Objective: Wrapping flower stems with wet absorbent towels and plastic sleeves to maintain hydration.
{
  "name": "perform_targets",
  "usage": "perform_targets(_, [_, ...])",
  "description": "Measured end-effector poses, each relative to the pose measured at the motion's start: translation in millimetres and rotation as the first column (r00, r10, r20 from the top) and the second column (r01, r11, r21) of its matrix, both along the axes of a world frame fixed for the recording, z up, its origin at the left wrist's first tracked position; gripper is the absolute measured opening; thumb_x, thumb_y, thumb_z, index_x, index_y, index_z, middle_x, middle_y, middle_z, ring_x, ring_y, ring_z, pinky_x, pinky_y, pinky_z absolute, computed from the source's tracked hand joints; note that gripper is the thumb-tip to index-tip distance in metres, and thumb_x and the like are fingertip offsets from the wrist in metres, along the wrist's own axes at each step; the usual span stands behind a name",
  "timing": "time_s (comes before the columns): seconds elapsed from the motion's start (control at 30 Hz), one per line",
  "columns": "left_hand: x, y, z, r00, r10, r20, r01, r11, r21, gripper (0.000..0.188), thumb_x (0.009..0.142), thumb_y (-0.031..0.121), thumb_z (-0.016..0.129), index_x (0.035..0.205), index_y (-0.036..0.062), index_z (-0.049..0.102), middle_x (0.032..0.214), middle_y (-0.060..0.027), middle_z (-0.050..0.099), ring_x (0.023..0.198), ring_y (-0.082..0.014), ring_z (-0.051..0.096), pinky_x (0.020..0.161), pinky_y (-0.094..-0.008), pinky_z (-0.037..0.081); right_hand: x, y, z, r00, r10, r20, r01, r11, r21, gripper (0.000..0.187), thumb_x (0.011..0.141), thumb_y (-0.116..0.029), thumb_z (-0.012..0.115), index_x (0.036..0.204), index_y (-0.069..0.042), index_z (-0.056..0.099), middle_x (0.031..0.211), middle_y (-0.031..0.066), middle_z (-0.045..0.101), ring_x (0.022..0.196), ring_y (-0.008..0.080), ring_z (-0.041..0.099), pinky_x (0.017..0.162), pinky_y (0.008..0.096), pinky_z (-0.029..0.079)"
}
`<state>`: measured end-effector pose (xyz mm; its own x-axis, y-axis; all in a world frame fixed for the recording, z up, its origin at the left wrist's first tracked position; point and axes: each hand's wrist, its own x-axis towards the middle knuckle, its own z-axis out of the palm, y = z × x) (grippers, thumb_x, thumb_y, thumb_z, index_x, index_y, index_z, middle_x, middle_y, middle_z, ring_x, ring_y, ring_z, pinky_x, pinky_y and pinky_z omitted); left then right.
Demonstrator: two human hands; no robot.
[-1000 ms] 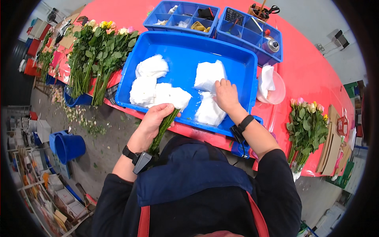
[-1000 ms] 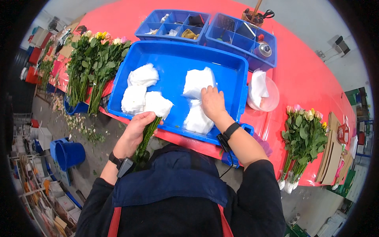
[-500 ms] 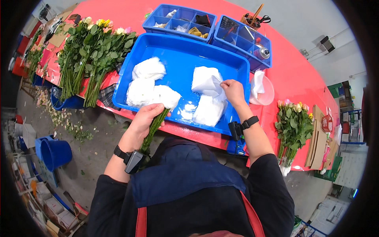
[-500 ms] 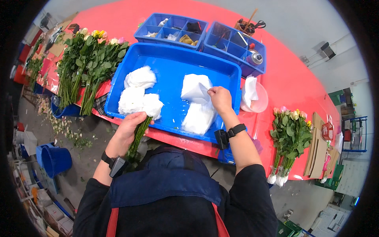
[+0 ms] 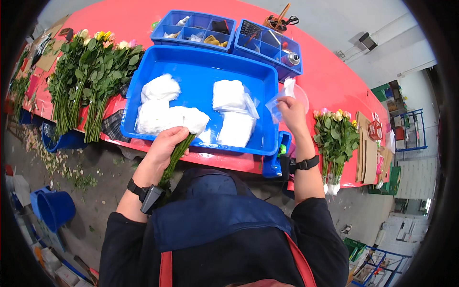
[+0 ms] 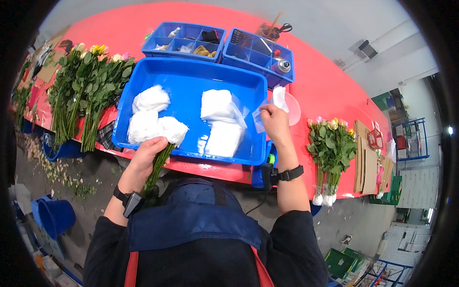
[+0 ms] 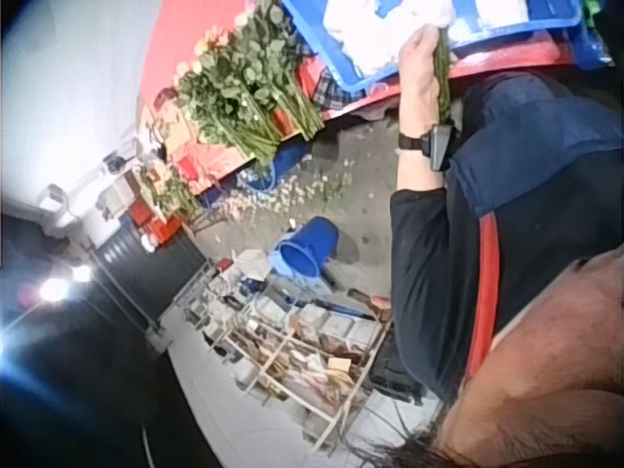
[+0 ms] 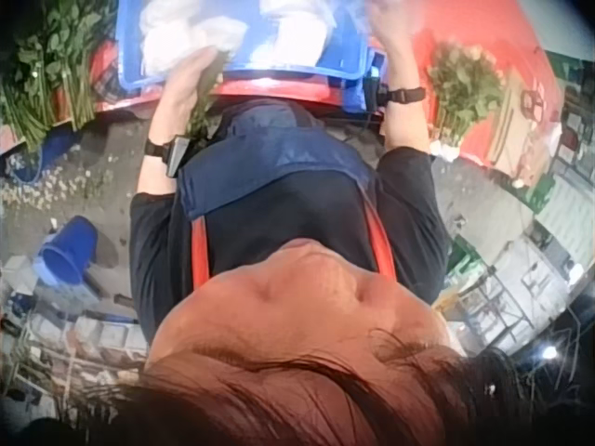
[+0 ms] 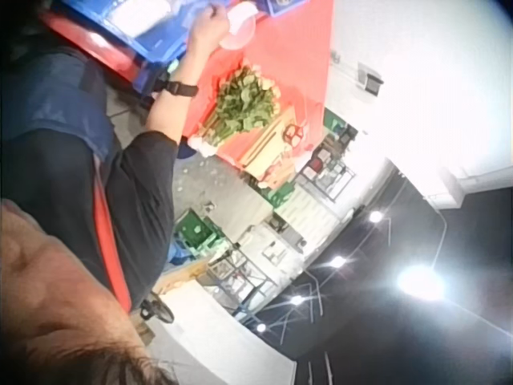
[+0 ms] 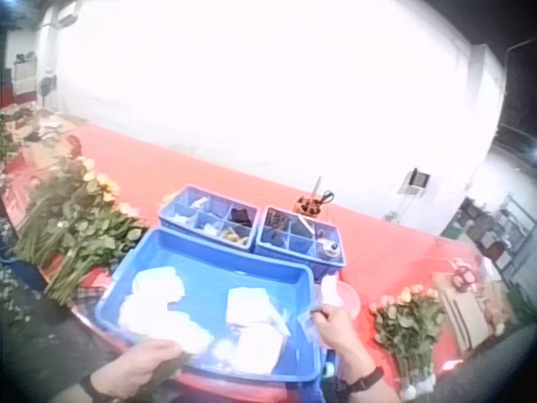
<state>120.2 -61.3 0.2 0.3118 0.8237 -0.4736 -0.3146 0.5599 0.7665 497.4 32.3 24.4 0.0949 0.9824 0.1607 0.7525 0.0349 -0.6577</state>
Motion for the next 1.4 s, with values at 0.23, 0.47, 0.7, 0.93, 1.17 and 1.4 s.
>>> perform_targets(0.23, [13.2, -8.7, 12.4, 0.975, -0.145, 0.170, 0.145, 0.989, 0.007, 0.028, 0.094, 0.024, 0.060, 0.106, -0.0018, 0.063, 0.083, -0.0032, 0.063, 0.065, -0.0099, 0.059, 0.057, -0.0230, 0.050, -112.1, -59.6, 4.2, 0.941, 0.273, -0.199, -0.313, 0.926, -0.210, 0.013, 0.078, -0.014, 0.071, 0.084, -0.002, 0.070, 0.074, 0.0139, 0.068, 0.067, 0.0199, 0.065, 0.063, 0.0313, 0.050])
perform_targets(0.47, [-3.0, -10.5, 5.6, 0.995, -0.075, 0.064, 0.074, 0.997, 0.012, 0.029, 0.095, 0.027, 0.058, 0.101, -0.0001, 0.064, 0.078, -0.0042, 0.064, 0.059, -0.0109, 0.060, 0.054, -0.0220, 0.049, -157.8, -76.7, -6.4, 0.747, 0.400, -0.531, -0.631, 0.676, -0.379, 0.026, 0.083, -0.010, 0.070, 0.105, 0.002, 0.064, 0.097, 0.0069, 0.069, 0.085, 0.0138, 0.063, 0.075, 0.0267, 0.050])
perform_targets(0.7, [-51.0, -16.8, 23.3, 0.960, -0.052, 0.275, 0.033, 0.997, 0.075, 0.031, 0.095, 0.031, 0.056, 0.097, -0.0002, 0.060, 0.073, -0.0060, 0.061, 0.057, -0.0163, 0.062, 0.052, -0.0264, 0.051, -152.7, -76.3, -53.2, 0.488, -0.080, -0.869, -0.644, 0.640, -0.420, 0.042, 0.088, -0.012, 0.064, 0.127, 0.000, 0.053, 0.118, 0.0100, 0.063, 0.109, 0.0183, 0.058, 0.086, 0.0291, 0.047])
perform_targets(0.93, [-73.3, -23.5, 30.3, 0.977, 0.141, 0.161, -0.158, 0.983, 0.097, 0.026, 0.097, 0.026, 0.055, 0.097, 0.0001, 0.060, 0.074, -0.0054, 0.061, 0.058, -0.0172, 0.061, 0.054, -0.0279, 0.050, -183.2, -86.3, -54.2, 0.292, -0.277, -0.915, -0.584, 0.706, -0.401, 0.010, 0.087, -0.012, 0.067, 0.092, -0.003, 0.064, 0.080, 0.0067, 0.065, 0.074, 0.0143, 0.060, 0.070, 0.0284, 0.047])
perform_targets(1.17, [-75.0, -38.5, 17.2, 0.996, 0.035, 0.083, -0.039, 0.998, 0.046, 0.025, 0.094, 0.023, 0.059, 0.102, -0.0004, 0.062, 0.081, -0.0046, 0.063, 0.059, -0.0149, 0.062, 0.056, -0.0251, 0.050, -212.2, -80.8, -21.3, 0.858, 0.219, -0.465, -0.358, 0.904, -0.235, 0.013, 0.080, -0.011, 0.072, 0.077, -0.001, 0.064, 0.064, 0.0010, 0.060, 0.059, 0.0067, 0.051, 0.053, 0.0255, 0.044])
perform_targets(1.4, [-59.0, -35.3, 15.0, 0.999, -0.044, 0.027, 0.043, 0.998, 0.043, 0.028, 0.093, 0.019, 0.061, 0.112, -0.0018, 0.061, 0.092, -0.0019, 0.062, 0.070, -0.0087, 0.059, 0.060, -0.0227, 0.050, -205.7, -82.1, -23.2, 0.595, -0.108, -0.797, -0.550, 0.668, -0.501, 0.013, 0.085, -0.011, 0.065, 0.091, 0.000, 0.068, 0.073, 0.0031, 0.065, 0.062, 0.0082, 0.056, 0.056, 0.0221, 0.044])
